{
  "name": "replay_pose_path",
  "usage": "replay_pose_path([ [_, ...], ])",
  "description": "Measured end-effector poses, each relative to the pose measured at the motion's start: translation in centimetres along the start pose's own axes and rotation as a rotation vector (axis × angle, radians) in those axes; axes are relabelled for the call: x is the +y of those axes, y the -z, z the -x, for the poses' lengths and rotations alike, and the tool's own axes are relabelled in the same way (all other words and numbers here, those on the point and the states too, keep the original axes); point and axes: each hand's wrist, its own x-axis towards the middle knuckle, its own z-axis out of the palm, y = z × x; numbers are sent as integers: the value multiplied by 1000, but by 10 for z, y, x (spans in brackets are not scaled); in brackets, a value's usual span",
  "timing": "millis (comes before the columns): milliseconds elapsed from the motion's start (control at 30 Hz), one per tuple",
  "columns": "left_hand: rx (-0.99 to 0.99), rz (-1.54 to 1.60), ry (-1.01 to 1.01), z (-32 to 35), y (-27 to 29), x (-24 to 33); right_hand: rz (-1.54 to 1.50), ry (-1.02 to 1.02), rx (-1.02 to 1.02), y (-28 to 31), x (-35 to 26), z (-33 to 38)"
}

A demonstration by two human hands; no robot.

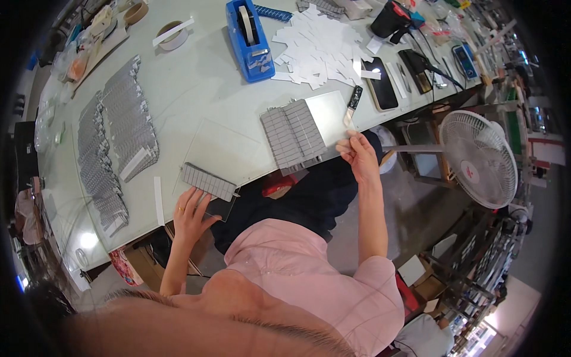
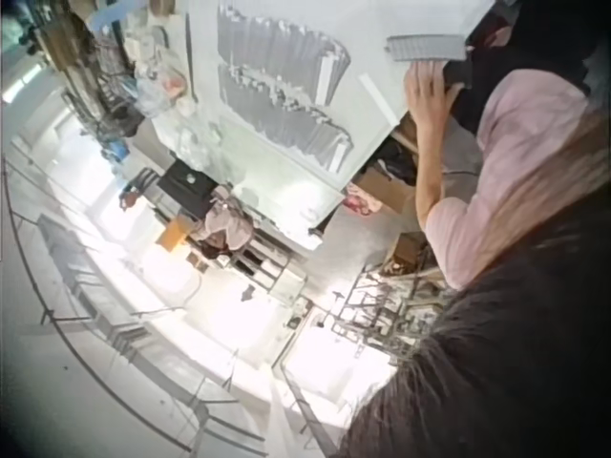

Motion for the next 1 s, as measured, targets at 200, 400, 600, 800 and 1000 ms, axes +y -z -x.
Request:
replay_pose_path([
  [200, 5, -1, 18, 3, -1, 0, -11, -5, 17, -3, 3, 4],
  [400, 11, 9, 23, 5, -5, -1, -10, -5, 44, -3, 6, 4],
  [600, 13, 12, 16, 5, -5, -1, -15, -1, 67, -4, 6, 3],
  [800, 15, 11, 30, 5, -5, 1, -21, 0, 84, -2, 9, 2],
  [1000, 223, 175, 119, 29, 7, 29, -20, -14, 99, -4, 11, -1],
])
